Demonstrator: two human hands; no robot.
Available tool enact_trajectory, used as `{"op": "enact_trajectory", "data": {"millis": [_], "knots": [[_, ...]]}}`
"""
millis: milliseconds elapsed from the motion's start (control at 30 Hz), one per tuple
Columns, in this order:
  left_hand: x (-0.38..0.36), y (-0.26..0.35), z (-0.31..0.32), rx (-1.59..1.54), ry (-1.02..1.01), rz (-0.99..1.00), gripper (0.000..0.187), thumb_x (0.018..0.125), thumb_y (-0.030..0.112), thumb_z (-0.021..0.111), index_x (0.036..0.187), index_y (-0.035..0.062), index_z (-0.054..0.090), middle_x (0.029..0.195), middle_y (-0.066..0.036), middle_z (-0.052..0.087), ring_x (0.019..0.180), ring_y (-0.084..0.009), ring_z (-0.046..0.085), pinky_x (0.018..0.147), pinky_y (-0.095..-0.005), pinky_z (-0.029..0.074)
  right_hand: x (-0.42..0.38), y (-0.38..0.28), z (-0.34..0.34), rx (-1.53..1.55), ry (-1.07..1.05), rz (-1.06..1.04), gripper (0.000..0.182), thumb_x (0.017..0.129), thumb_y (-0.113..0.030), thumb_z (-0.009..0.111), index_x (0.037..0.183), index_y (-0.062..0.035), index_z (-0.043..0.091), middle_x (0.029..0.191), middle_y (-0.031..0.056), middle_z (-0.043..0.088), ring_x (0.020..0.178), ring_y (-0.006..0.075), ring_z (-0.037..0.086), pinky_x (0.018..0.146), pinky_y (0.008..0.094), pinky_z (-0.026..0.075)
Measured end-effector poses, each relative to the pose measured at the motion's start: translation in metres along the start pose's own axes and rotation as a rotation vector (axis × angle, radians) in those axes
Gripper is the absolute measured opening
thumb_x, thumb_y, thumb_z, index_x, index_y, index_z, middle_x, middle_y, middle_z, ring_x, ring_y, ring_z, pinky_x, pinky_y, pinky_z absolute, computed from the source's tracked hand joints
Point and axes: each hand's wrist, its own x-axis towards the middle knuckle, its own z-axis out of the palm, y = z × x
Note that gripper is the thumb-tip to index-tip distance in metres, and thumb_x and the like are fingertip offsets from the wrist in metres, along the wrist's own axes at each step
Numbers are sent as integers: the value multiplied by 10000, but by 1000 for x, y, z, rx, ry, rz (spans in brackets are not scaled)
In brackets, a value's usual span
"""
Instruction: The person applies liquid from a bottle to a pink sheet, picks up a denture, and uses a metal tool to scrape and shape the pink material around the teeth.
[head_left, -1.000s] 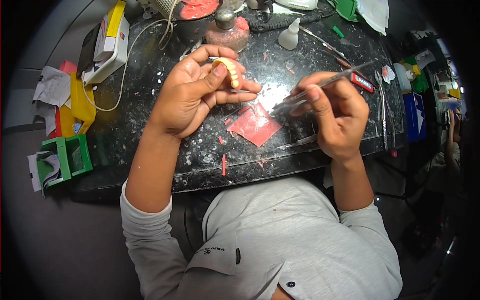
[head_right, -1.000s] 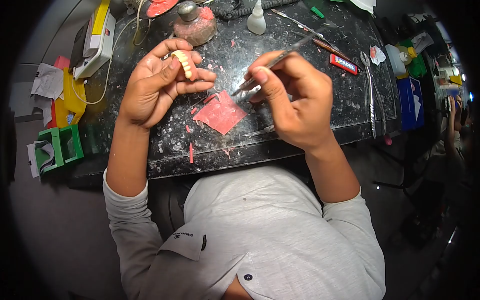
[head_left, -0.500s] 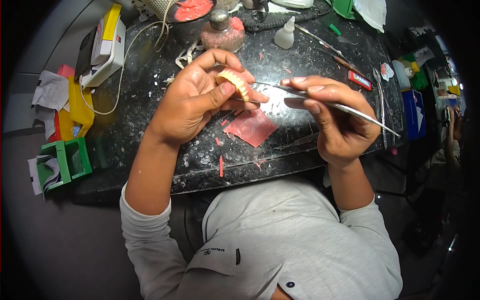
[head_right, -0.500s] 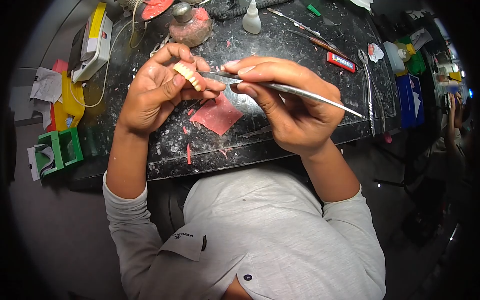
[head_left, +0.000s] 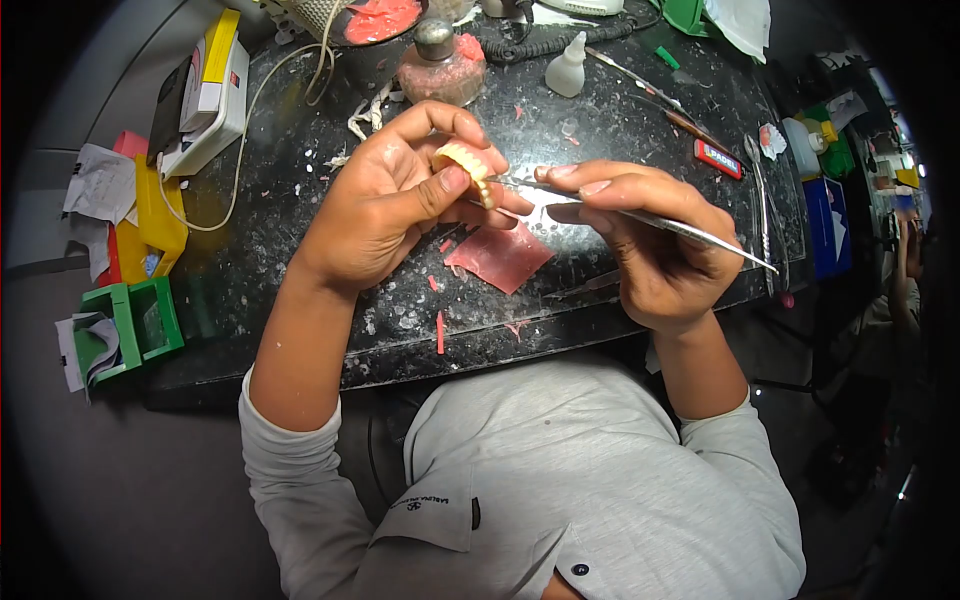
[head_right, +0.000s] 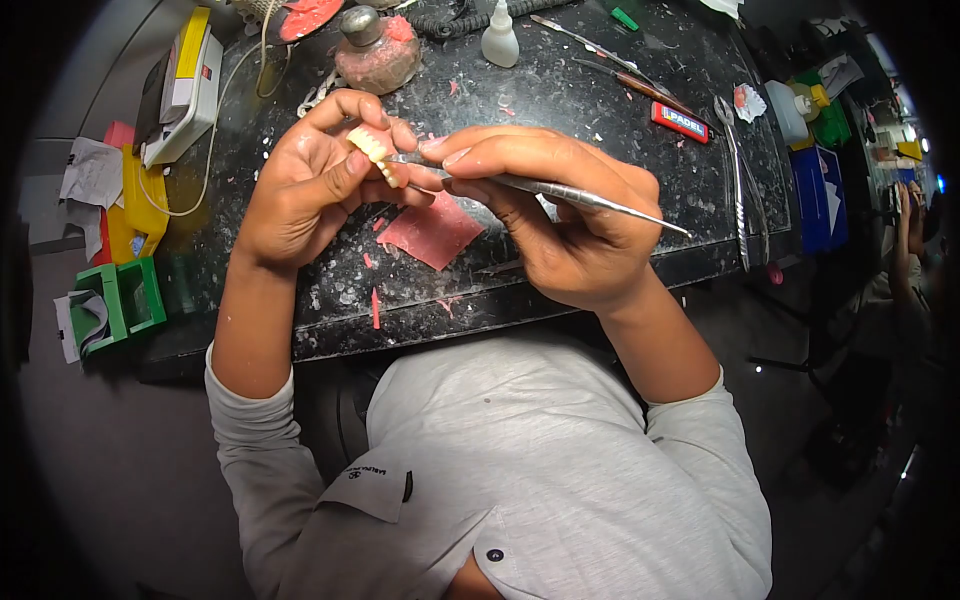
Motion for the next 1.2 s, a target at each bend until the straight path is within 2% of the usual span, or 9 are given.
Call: {"op": "enact_trajectory", "data": {"millis": [300,467,533,833,933,1000,1100,1167,1200], "knots": [[0,-1,-1,7,4,-4,281,1029,92,613,1269,10,493,1157,-158,658,1073,-314,728,877,-384,615,3,4,-3,13,-33,-75,207,869,187,680,1063,118,701,1042,251,743,990,315,755,866,359,640],[0,-2,-3,-17,-9,0,291,1021,90,627,1267,3,499,1153,-157,656,1076,-325,726,886,-406,624,0,3,-1,52,6,-19,203,879,185,672,1071,124,693,1043,255,740,998,319,752,852,355,646],[0,-2,-6,46,-51,-13,355,1029,166,636,1296,22,452,1225,-164,602,1110,-357,713,924,-444,621,0,2,0,63,21,-7,203,880,185,671,1073,126,691,1041,255,740,999,320,752,847,355,646],[1,-2,-6,67,-58,-9,377,1016,158,655,1308,20,459,1228,-168,605,1115,-358,711,918,-442,622,2,3,-2,54,-12,-20,198,880,192,668,1066,130,687,1052,268,733,992,318,752,833,352,643],[1,-3,-7,75,-50,4,362,1020,148,646,1304,16,465,1216,-168,612,1109,-356,713,910,-440,624,3,3,-2,46,-5,-71,179,905,168,659,1078,125,671,1016,247,735,968,295,753,829,345,640],[1,-2,-7,73,-41,-2,356,1022,143,642,1303,13,469,1204,-165,617,1102,-359,715,906,-442,626,0,-1,-3,78,121,50,149,935,128,656,1084,116,647,968,214,730,934,258,751,807,327,639],[1,1,-8,68,-5,-1,349,1023,135,637,1304,6,476,1180,-160,628,1087,-366,720,900,-447,628,-2,0,-9,3,90,219,95,971,37,665,1054,83,657,917,143,731,825,180,737,703,272,613],[0,2,-9,64,19,4,348,1023,131,635,1306,2,478,1169,-158,633,1077,-369,722,897,-450,628,-2,-5,-11,-151,-50,315,61,951,17,689,985,68,688,865,100,733,744,140,719,661,253,583],[0,2,-9,63,36,2,347,1026,128,629,1309,-2,477,1170,-158,635,1073,-371,724,897,-449,627,-1,-2,-9,-213,-96,240,45,919,18,714,930,58,698,821,93,727,694,121,702,633,252,559]]}}
